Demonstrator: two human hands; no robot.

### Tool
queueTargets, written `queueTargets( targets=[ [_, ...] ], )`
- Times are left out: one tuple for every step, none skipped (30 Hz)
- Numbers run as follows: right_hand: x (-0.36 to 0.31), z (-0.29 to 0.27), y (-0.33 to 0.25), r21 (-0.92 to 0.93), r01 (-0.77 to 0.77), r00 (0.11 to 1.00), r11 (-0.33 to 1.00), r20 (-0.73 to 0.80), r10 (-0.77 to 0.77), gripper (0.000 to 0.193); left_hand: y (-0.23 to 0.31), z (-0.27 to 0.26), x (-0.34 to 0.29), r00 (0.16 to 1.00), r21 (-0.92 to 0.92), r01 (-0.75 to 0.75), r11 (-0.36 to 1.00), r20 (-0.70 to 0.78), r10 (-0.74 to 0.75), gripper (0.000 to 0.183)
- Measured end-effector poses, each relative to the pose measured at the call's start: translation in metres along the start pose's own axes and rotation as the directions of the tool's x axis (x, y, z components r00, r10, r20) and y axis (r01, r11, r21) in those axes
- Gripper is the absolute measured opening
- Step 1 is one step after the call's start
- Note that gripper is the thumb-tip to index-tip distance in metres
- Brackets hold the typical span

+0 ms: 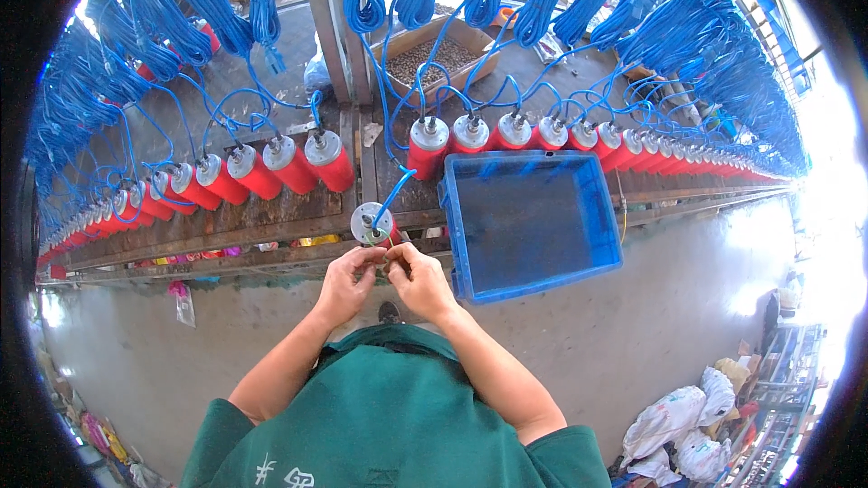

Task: The person picks up a red cylinder from a row on a rack, dips it into a blue bin of liquid to check for leaks, and then uses a small metal tool to tighten or adjust components on the cylinder before replacing it on the rack.

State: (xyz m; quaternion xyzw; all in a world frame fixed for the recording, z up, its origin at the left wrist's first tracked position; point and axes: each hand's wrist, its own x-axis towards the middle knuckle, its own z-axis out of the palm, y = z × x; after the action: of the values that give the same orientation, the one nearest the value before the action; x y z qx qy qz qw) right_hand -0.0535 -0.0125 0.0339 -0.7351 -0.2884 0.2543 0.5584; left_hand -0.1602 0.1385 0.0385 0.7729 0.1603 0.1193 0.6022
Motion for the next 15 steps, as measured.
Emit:
queueTargets(
  targets=[
    [-0.001,0.000,-0.004,0.003,0.000,1.000,1.000,-0.002,0.000,0.021,-0.001,0.001,0.000,1.000,0.009,-0.024,1.000,-0.009,0.024,0.032],
    [-0.002,0.000,-0.010,-0.067,0.007,1.000,0.998,-0.009,-0.008,0.023,-0.002,0.000,0.000,1.000,0.012,-0.024,1.000,-0.006,0.024,0.032],
    [-0.003,-0.001,-0.015,-0.138,0.013,1.000,0.990,-0.017,-0.016,0.026,-0.003,0.001,0.000,1.000,0.001,-0.022,1.000,-0.010,0.022,0.033],
    [-0.003,-0.001,-0.015,-0.136,0.012,1.000,0.991,-0.020,-0.015,0.026,-0.005,0.001,-0.001,1.000,-0.011,-0.020,1.000,-0.014,0.020,0.033],
    [-0.003,0.000,-0.013,-0.166,0.006,0.999,0.986,-0.051,-0.015,0.026,-0.007,0.002,-0.001,1.000,-0.009,-0.020,1.000,-0.011,0.020,0.033],
    [-0.003,0.000,-0.012,-0.195,0.000,0.997,0.981,-0.082,-0.016,0.026,-0.009,0.003,-0.002,1.000,-0.057,0.015,0.998,-0.007,-0.016,0.034],
    [-0.002,-0.001,-0.011,-0.194,-0.001,0.996,0.981,-0.084,-0.016,0.026,-0.011,0.004,-0.003,0.999,-0.105,0.051,0.993,-0.001,-0.052,0.034],
    [-0.001,-0.002,-0.011,-0.221,0.043,0.997,0.974,-0.056,-0.056,0.024,-0.014,0.005,-0.003,0.999,-0.103,0.051,0.993,0.000,-0.051,0.034],
    [0.000,-0.004,-0.010,-0.247,0.087,0.995,0.965,-0.027,-0.097,0.023,-0.014,0.005,-0.002,0.999,-0.104,0.054,0.993,0.010,-0.053,0.034],
    [0.000,-0.005,-0.010,-0.247,0.088,0.995,0.965,-0.028,-0.098,0.023,-0.013,0.005,-0.001,0.998,-0.105,0.058,0.993,0.020,-0.056,0.035],
    [0.001,-0.006,-0.009,-0.258,0.125,0.991,0.958,-0.011,-0.132,0.022,-0.012,0.003,0.000,0.998,-0.104,0.056,0.993,0.020,-0.055,0.035],
    [0.001,-0.008,-0.009,-0.269,0.160,0.986,0.950,0.005,-0.164,0.022,-0.001,-0.001,0.002,1.000,0.019,0.001,1.000,0.012,-0.001,0.033],
    [0.001,-0.009,-0.009,-0.270,0.159,0.986,0.950,0.004,-0.164,0.022,0.006,-0.003,0.005,0.999,0.142,-0.054,0.988,0.010,0.054,0.031],
    [0.001,-0.010,-0.011,-0.244,0.132,0.991,0.961,0.005,-0.135,0.020,0.005,-0.005,0.008,0.998,0.142,-0.056,0.988,0.012,0.054,0.031],
    [0.001,-0.011,-0.012,-0.220,0.107,0.994,0.970,0.008,-0.108,0.019,0.005,-0.008,0.010,0.976,0.359,-0.208,0.910,0.018,0.216,0.031]
  ],
)
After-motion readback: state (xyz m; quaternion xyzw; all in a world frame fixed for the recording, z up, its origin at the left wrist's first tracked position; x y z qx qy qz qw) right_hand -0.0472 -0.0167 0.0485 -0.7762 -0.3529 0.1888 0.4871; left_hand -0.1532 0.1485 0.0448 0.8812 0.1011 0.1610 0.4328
